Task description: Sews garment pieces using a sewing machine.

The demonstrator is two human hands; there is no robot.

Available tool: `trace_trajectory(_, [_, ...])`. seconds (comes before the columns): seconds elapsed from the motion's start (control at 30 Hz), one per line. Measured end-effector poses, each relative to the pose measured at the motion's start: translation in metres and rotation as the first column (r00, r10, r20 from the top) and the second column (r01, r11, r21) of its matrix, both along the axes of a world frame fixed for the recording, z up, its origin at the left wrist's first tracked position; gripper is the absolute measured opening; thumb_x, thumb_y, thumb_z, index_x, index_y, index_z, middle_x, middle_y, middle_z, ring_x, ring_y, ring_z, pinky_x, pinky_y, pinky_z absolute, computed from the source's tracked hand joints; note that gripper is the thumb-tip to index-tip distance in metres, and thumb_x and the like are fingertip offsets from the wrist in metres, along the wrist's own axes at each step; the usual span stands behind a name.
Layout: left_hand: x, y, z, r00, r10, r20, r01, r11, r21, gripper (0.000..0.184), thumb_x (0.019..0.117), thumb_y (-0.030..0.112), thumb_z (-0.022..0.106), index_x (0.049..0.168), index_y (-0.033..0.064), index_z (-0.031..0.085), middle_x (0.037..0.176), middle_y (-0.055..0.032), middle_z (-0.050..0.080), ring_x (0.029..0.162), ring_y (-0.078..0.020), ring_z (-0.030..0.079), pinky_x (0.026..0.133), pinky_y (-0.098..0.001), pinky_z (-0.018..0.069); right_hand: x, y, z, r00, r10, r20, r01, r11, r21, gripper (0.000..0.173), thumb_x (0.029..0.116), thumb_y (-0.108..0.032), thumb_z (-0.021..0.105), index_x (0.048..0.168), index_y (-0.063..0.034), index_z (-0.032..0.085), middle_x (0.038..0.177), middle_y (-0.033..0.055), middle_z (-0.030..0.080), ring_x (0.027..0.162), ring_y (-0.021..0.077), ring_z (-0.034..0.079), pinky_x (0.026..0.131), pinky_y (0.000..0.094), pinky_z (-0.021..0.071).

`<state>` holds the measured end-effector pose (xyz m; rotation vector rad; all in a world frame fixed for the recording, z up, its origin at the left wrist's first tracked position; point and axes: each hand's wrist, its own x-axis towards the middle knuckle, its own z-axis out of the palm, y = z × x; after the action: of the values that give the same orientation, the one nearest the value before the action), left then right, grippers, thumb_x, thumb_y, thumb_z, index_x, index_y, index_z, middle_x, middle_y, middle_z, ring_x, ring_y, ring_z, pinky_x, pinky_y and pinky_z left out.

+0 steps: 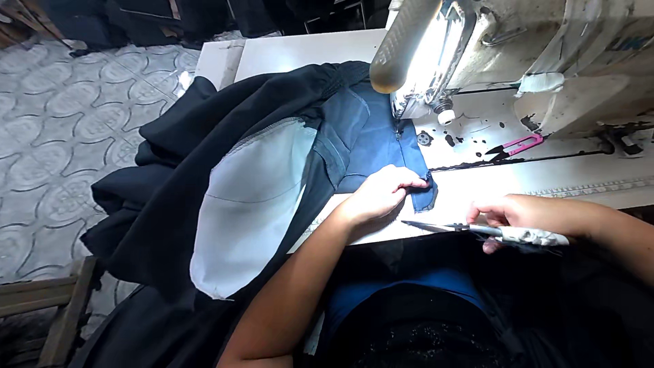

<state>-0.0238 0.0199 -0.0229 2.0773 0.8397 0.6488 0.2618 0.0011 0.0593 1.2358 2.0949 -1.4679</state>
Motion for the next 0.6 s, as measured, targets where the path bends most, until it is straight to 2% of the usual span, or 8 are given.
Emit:
trace_trajectory(0.07, [0.000, 0.000, 0.001, 1.000, 0.002, -0.013, -0.002, 1.000, 0.001, 0.035, 0.0987, 0.001, 0.047, 0.118, 0.0068, 0.076, 0.123, -0.0063, 0.071, 0.116, -0.0191, 0.060, 0.099, -0.0361, 0.0444, 0.004, -0.006, -0.003, 1.000, 0.024, 0.019, -0.025, 0.999, 0.030, 0.043, 0.0872, -0.035, 0.080, 0.116, -0.0067, 0.064, 0.072, -0.0048, 0.057, 0.063, -0.0002, 0.049, 0.059, 0.0196, 0.0397])
trace_trajectory(0.17, [0.000, -0.001, 0.003, 0.999, 0.005, -0.037, -0.004, 1.000, 0.009, 0.035, 0.0988, 0.000, 0.048, 0.118, 0.0080, 0.076, 0.123, -0.0061, 0.071, 0.114, -0.0194, 0.060, 0.097, -0.0366, 0.0454, 0.021, -0.016, 0.002, 0.993, -0.017, 0.120, 0.004, 0.994, 0.106, 0.050, 0.0838, -0.033, 0.084, 0.122, -0.0088, 0.063, 0.080, 0.0018, 0.059, 0.071, 0.0112, 0.054, 0.066, 0.0325, 0.0456])
trace_trajectory(0.3, [0.000, -0.001, 0.003, 0.999, -0.017, -0.049, 0.018, 1.000, 0.021, 0.036, 0.0972, -0.001, 0.048, 0.117, 0.0095, 0.076, 0.120, -0.0048, 0.071, 0.113, -0.0177, 0.060, 0.096, -0.0356, 0.0448, 0.078, -0.034, 0.008, 0.973, -0.205, 0.106, 0.168, 0.945, 0.280, 0.049, 0.0834, -0.023, 0.083, 0.125, -0.0067, 0.061, 0.085, 0.0053, 0.061, 0.074, 0.0151, 0.059, 0.068, 0.0368, 0.0505])
trace_trajectory(0.33, [0.000, 0.000, 0.002, 0.999, -0.017, -0.040, 0.018, 0.999, 0.031, 0.034, 0.0968, -0.001, 0.048, 0.113, 0.0101, 0.077, 0.118, -0.0036, 0.072, 0.113, -0.0166, 0.060, 0.096, -0.0352, 0.0453, 0.094, -0.040, 0.009, 0.955, -0.287, 0.079, 0.241, 0.900, 0.362, 0.050, 0.0822, -0.016, 0.082, 0.126, -0.0045, 0.061, 0.087, 0.0074, 0.063, 0.075, 0.0166, 0.060, 0.069, 0.0387, 0.0515])
trace_trajectory(0.37, [0.000, 0.000, 0.001, 0.999, -0.011, -0.030, 0.012, 0.999, 0.039, 0.032, 0.0968, 0.001, 0.049, 0.109, 0.0099, 0.077, 0.115, -0.0033, 0.072, 0.111, -0.0158, 0.061, 0.095, -0.0347, 0.0457, 0.109, -0.045, 0.010, 0.925, -0.374, 0.059, 0.311, 0.838, 0.448, 0.050, 0.0818, -0.006, 0.081, 0.127, 0.0003, 0.060, 0.090, 0.0140, 0.065, 0.079, 0.0227, 0.062, 0.073, 0.0446, 0.0524])
trace_trajectory(0.47, [0.001, 0.000, -0.002, 0.999, 0.030, -0.022, -0.029, 0.998, 0.053, 0.017, 0.0969, 0.006, 0.052, 0.095, 0.0062, 0.069, 0.103, -0.0053, 0.070, 0.096, -0.0138, 0.061, 0.083, -0.0318, 0.0468, 0.162, -0.043, 0.002, 0.802, -0.595, 0.042, 0.422, 0.616, 0.665, 0.052, 0.0819, 0.016, 0.071, 0.130, 0.0121, 0.055, 0.110, 0.0375, 0.062, 0.099, 0.0507, 0.063, 0.087, 0.0678, 0.0479])
trace_trajectory(0.53, [0.002, -0.001, -0.001, 0.997, 0.066, -0.034, -0.066, 0.998, -0.013, 0.012, 0.0964, 0.007, 0.051, 0.097, 0.0047, 0.063, 0.102, -0.0057, 0.066, 0.093, -0.0130, 0.060, 0.080, -0.0316, 0.0464, 0.193, -0.034, -0.012, 0.759, -0.651, 0.015, 0.430, 0.519, 0.738, 0.054, 0.0817, 0.019, 0.069, 0.133, 0.0137, 0.052, 0.124, 0.0421, 0.055, 0.114, 0.0582, 0.056, 0.096, 0.0726, 0.0417])
trace_trajectory(0.6, [0.003, -0.001, -0.001, 0.996, 0.089, -0.023, -0.090, 0.994, -0.065, 0.016, 0.0954, 0.008, 0.051, 0.108, 0.0049, 0.060, 0.114, -0.0055, 0.070, 0.106, -0.0125, 0.064, 0.090, -0.0349, 0.0507, 0.211, -0.025, -0.027, 0.752, -0.658, -0.034, 0.440, 0.463, 0.770, 0.057, 0.0841, 0.015, 0.070, 0.138, 0.0130, 0.050, 0.132, 0.0439, 0.051, 0.123, 0.0617, 0.049, 0.102, 0.0744, 0.0373])
